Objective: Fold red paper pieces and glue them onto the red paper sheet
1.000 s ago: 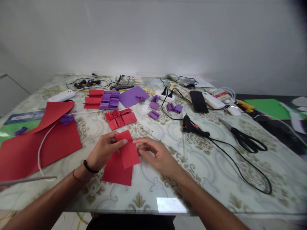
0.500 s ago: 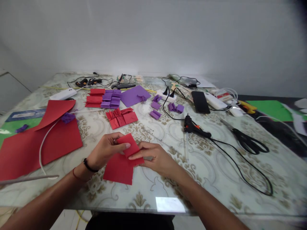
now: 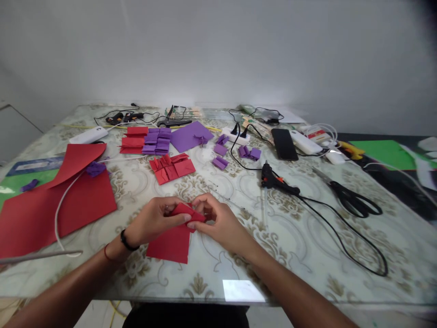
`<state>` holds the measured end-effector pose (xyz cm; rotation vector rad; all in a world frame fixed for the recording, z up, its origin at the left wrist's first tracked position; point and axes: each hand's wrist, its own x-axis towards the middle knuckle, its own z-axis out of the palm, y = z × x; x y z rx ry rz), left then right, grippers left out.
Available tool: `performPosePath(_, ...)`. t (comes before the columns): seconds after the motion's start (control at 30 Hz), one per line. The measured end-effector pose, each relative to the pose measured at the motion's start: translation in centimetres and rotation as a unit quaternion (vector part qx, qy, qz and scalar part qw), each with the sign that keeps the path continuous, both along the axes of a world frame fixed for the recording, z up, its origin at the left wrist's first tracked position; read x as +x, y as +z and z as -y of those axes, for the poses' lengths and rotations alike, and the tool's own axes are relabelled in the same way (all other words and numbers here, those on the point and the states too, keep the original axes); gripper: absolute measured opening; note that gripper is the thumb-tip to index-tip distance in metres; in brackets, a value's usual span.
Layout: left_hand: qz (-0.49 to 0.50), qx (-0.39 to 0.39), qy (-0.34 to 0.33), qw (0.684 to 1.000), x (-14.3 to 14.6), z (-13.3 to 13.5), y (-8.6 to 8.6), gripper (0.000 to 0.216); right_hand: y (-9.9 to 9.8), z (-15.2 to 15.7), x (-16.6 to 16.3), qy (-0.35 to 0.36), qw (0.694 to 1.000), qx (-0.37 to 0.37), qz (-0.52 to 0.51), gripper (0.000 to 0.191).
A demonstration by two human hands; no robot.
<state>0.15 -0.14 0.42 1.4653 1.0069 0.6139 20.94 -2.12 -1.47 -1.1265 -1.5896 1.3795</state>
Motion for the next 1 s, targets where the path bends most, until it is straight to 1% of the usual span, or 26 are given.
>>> performPosePath(0.13,-0.014,-0.016,-0.014,1.0,0.19,0.02,-0.24,0.022,0.28,-0.01,-0.22,-0.001,1.0,-0.001,0.031,0.026)
performPosePath(0.27,0.004,0.001,0.03,1.0,0.17,-0.02,-0.32,0.022,0.2,-0.05,-0.09,-0.018,0.999,0.023,0.041,0.014)
performPosePath(0.3,0.007,0.004,0.04,0.999,0.12,-0.05,-0.34,0.023,0.15,-0.06,-0.02,-0.023,0.998,0.031,0.044,0.013)
performPosePath(0.37,-0.005,0.015,0.047,0.999,0.03,-0.08,-0.41,0.024,0.09,-0.08,0.1,-0.029,0.997,0.05,0.053,0.017)
performPosePath(0.4,-0.019,0.022,0.042,0.999,0.0,-0.08,-0.45,0.024,0.08,-0.07,0.13,-0.031,0.996,0.059,0.058,0.019)
performPosePath(0.47,-0.051,0.03,0.011,0.998,0.0,0.0,-0.52,0.024,0.12,-0.04,0.14,-0.031,0.994,0.074,0.072,0.019)
performPosePath(0.53,-0.07,0.031,-0.025,0.997,0.06,0.12,-0.51,0.026,0.18,-0.01,0.11,-0.028,0.994,0.073,0.082,0.02)
performPosePath(0.6,-0.076,0.037,-0.042,0.996,0.14,0.23,-0.42,0.027,0.23,0.01,0.1,-0.027,0.995,0.065,0.076,0.019)
performPosePath(0.67,-0.083,0.05,-0.036,0.995,0.22,0.27,-0.34,0.026,0.31,0.02,0.14,-0.029,0.995,0.065,0.063,0.018)
performPosePath(0.73,-0.091,0.059,-0.037,0.993,0.31,0.26,-0.31,0.025,0.42,0.04,0.18,-0.027,0.994,0.081,0.067,0.018)
performPosePath(0.87,-0.131,0.093,-0.072,0.984,0.42,0.26,-0.28,0.041,0.65,0.03,0.21,-0.022,0.99,0.103,0.099,0.017)
performPosePath(0.93,-0.152,0.118,-0.068,0.979,0.4,0.25,-0.22,0.045,0.64,-0.1,0.3,-0.025,0.992,0.081,0.091,0.013)
performPosePath(1.0,-0.163,0.134,-0.041,0.977,0.33,0.17,-0.18,0.046,0.51,-0.31,0.51,-0.027,0.995,0.048,0.079,0.014)
